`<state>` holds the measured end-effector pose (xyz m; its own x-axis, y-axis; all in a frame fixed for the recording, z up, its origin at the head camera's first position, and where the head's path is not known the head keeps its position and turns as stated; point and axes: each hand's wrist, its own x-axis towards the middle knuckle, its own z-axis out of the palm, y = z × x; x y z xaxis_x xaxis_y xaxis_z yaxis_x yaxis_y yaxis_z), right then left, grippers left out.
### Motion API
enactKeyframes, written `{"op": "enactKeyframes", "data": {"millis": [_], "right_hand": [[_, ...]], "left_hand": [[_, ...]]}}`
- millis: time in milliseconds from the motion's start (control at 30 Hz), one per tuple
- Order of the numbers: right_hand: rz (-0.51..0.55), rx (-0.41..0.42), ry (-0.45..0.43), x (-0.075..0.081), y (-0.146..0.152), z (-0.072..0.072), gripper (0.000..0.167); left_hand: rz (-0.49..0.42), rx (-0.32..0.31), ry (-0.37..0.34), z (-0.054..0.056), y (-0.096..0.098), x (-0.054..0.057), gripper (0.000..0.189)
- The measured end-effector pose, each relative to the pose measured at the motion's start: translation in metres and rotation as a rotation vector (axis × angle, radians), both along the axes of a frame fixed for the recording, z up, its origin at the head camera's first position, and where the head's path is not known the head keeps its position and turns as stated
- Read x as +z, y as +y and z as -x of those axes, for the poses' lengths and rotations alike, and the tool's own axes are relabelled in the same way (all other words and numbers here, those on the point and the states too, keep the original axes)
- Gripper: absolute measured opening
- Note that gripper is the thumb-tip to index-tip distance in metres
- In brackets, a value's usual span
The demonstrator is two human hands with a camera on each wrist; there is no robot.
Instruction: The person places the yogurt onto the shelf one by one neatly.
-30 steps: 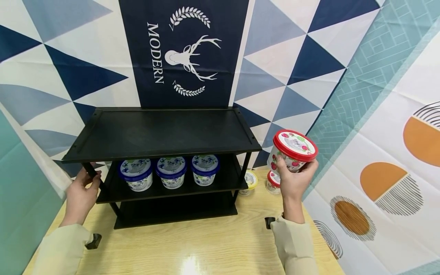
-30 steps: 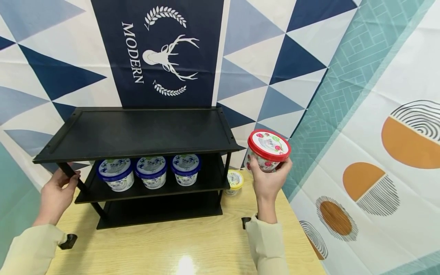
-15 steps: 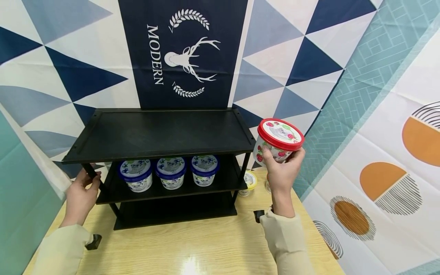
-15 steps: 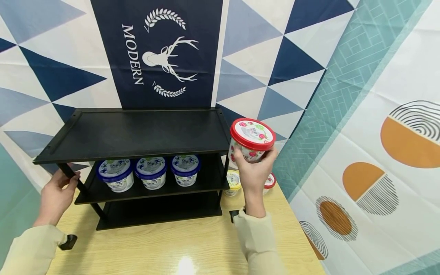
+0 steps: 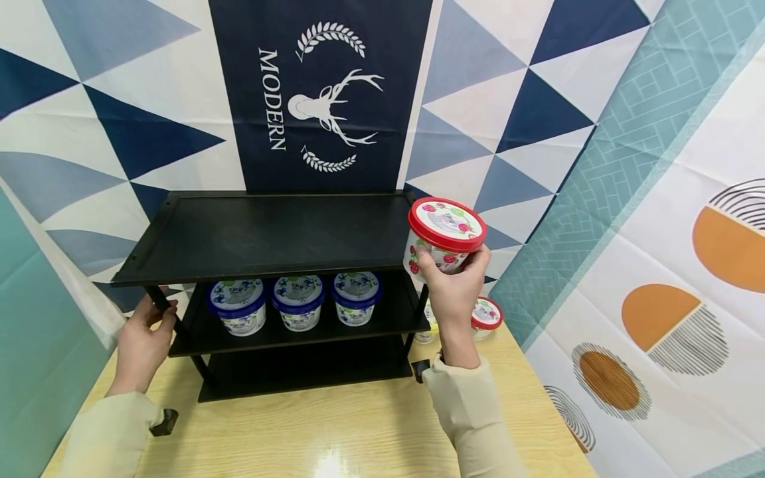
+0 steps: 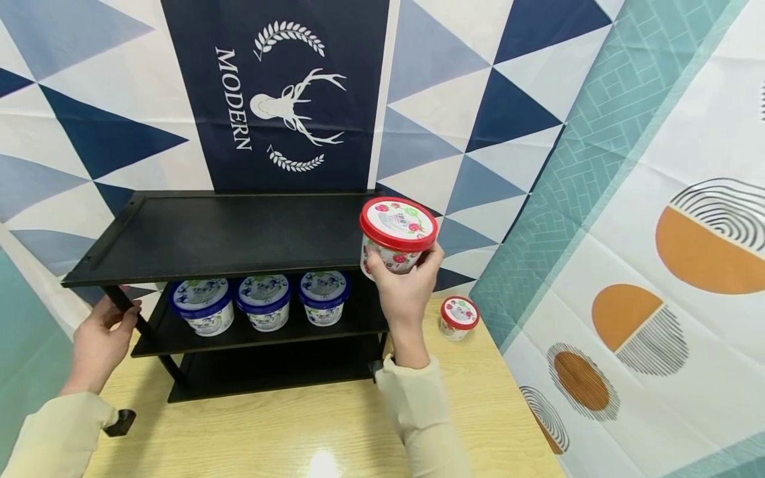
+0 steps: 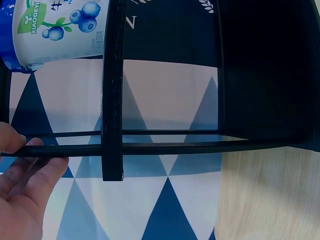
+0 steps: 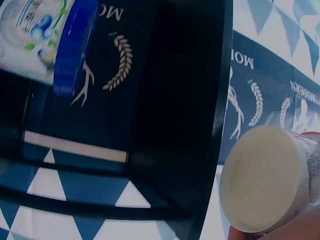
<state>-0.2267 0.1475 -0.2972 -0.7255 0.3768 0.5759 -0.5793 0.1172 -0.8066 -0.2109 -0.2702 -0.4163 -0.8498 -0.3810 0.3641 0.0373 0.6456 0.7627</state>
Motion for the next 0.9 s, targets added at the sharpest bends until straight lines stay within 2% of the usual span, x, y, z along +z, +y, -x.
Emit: {"op": "enactKeyframes", "data": {"millis": [400, 667, 900], "right_hand": [[-0.033, 0.066, -0.021, 0.006, -0.036, 0.004, 0.068], [-0.054, 0.108, -0.029, 0.007, -0.056, 0.008, 0.07], [-0.074, 0.126, -0.018, 0.009, -0.071, 0.011, 0.072]], "left_hand": [[-0.008, -0.04, -0.014, -0.001, -0.003, -0.001, 0.041], [0.008, -0.009, -0.008, 0.0, 0.0, 0.003, 0.039], [0.005, -0.033, -0.015, -0.002, -0.001, 0.002, 0.041]]}}
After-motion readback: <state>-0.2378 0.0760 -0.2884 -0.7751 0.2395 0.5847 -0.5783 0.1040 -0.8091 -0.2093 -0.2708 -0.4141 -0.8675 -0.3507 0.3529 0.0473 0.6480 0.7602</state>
